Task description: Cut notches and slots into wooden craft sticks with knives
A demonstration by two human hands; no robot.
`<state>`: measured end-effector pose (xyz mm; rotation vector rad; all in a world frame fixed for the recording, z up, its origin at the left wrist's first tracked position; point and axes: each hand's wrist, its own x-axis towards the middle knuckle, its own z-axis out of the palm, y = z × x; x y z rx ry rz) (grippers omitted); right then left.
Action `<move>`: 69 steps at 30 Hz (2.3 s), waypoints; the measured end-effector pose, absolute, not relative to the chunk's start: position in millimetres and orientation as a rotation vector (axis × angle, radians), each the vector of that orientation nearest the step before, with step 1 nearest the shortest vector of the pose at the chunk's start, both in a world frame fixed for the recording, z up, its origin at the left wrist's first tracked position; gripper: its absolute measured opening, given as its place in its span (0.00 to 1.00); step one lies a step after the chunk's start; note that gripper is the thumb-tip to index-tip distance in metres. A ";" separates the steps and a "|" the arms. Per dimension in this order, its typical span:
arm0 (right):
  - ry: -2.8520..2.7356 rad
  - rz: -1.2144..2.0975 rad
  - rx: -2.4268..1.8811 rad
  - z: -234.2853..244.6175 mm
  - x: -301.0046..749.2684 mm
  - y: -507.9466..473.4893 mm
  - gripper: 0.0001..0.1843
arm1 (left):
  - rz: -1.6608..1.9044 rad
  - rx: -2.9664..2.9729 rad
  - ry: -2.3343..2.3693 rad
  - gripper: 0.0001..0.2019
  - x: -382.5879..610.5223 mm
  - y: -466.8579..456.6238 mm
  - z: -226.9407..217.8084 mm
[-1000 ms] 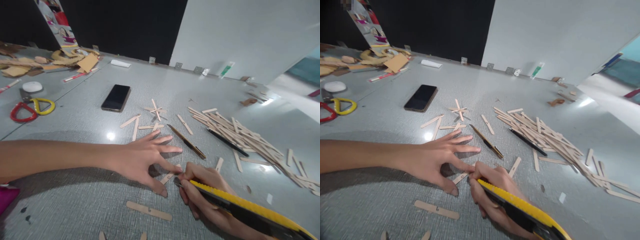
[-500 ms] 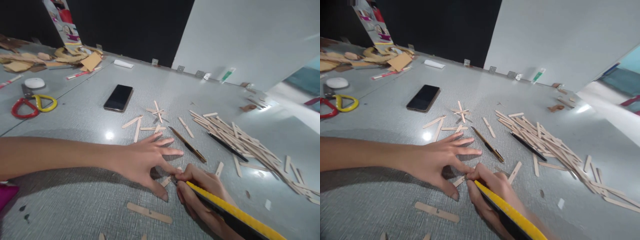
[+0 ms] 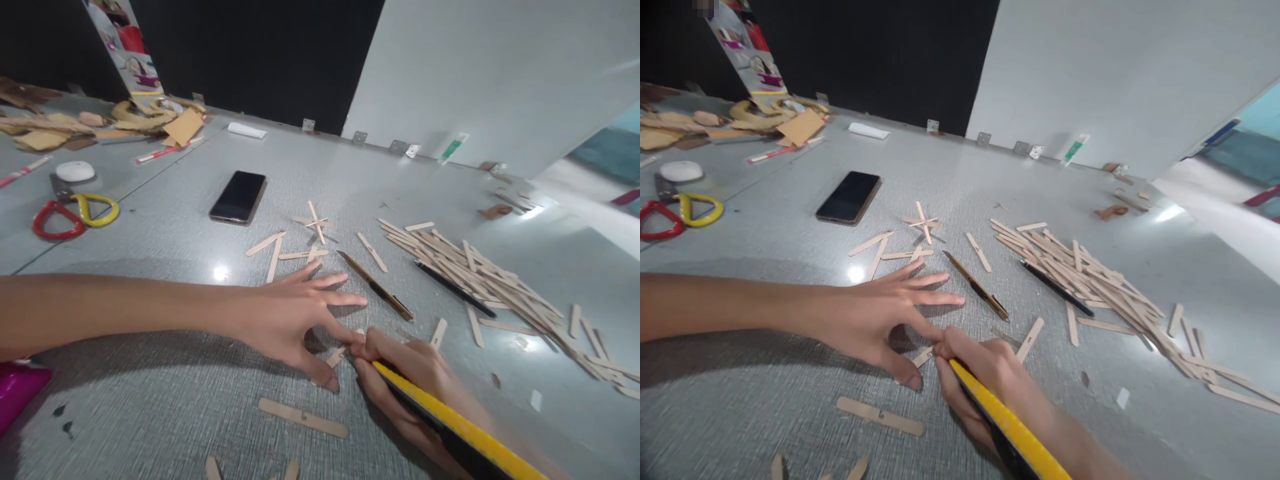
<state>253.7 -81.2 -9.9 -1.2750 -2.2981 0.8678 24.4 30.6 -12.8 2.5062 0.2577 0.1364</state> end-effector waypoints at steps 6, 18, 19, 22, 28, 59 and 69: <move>-2.272 0.861 -1.283 -7.5 251.9 -79.8 0.12 | 0.086 2.474 0.285 0.27 23.8 29.3 -8.3; -2.188 0.785 -1.382 -10.3 251.1 -86.1 0.05 | 0.230 2.534 0.232 0.34 24.8 28.9 -19.6; -2.194 0.786 -1.369 -9.0 250.8 -87.0 0.06 | 0.234 2.535 0.232 0.34 24.9 28.8 -20.2; -2.161 0.785 -1.311 -7.7 252.9 -91.6 0.06 | 0.259 2.519 0.233 0.37 25.4 28.9 -22.1; -2.062 0.584 -1.365 -7.1 261.9 -99.2 0.15 | 0.292 2.488 0.258 0.43 27.3 29.9 -27.1; -1.806 0.887 -1.412 33.1 244.8 -65.7 0.21 | 0.704 2.204 0.313 0.24 30.6 33.8 -28.6; -1.927 0.549 -1.529 45.0 250.5 -44.7 0.27 | 0.725 2.189 0.394 0.08 24.8 22.1 -12.9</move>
